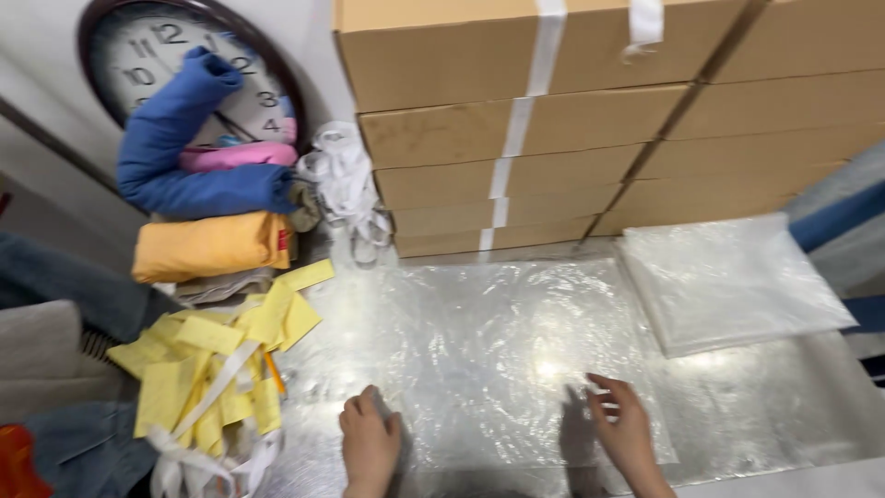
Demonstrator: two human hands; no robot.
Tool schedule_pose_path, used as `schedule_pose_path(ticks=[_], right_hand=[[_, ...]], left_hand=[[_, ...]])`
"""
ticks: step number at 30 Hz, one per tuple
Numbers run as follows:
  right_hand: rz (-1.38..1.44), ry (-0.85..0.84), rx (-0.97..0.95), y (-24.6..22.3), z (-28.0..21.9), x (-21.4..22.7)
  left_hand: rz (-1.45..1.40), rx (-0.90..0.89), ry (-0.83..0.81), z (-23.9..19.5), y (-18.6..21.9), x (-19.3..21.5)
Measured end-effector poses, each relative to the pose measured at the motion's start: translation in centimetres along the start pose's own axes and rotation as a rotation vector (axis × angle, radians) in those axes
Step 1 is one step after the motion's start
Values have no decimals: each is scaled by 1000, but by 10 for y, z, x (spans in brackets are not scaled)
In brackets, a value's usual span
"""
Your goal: The person unties a white ribbon from a cardboard box, opens it to remove a blue item wrapped in plastic, and then places the item on a table. They proceed to wrap the blue item in bubble wrap and arrange the packaging materials.
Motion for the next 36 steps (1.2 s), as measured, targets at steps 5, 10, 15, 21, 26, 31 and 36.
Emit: schedule_pose_path(ticks=[5,10,15,21,26,31,36], right_hand=[[-3,-476,-29,-84,-60,-91],[-227,-491,292,-97,-92,-142],[2,-539,85,-74,-86,-160],[425,-698,-342,-60,-106,-173],[932,-536,-573,-12,-133,-158],[1392,-328,-714,-74,-123,-12],[1223,-32,-720,-32,-121,26]], left_hand=[[118,154,-260,-2,3,2],[-255,314,-544,9,-8,16],[-814,290,-462,14,42,74],[-872,-147,-602,4,183,116],[-796,-360,-870,-18,276,73],[-557,-663,-806,-30,335,5],[-638,-551,-1067,-27,361,-19]])
Point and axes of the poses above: each hand's wrist, its own z-axis towards the middle knuckle, its own x-axis out of the back of the hand, y = z × x, the point moved 5 cm from there along z, towards the middle knuckle, and after that the axes turned 10 degrees about -x, right-handed, at the moved point
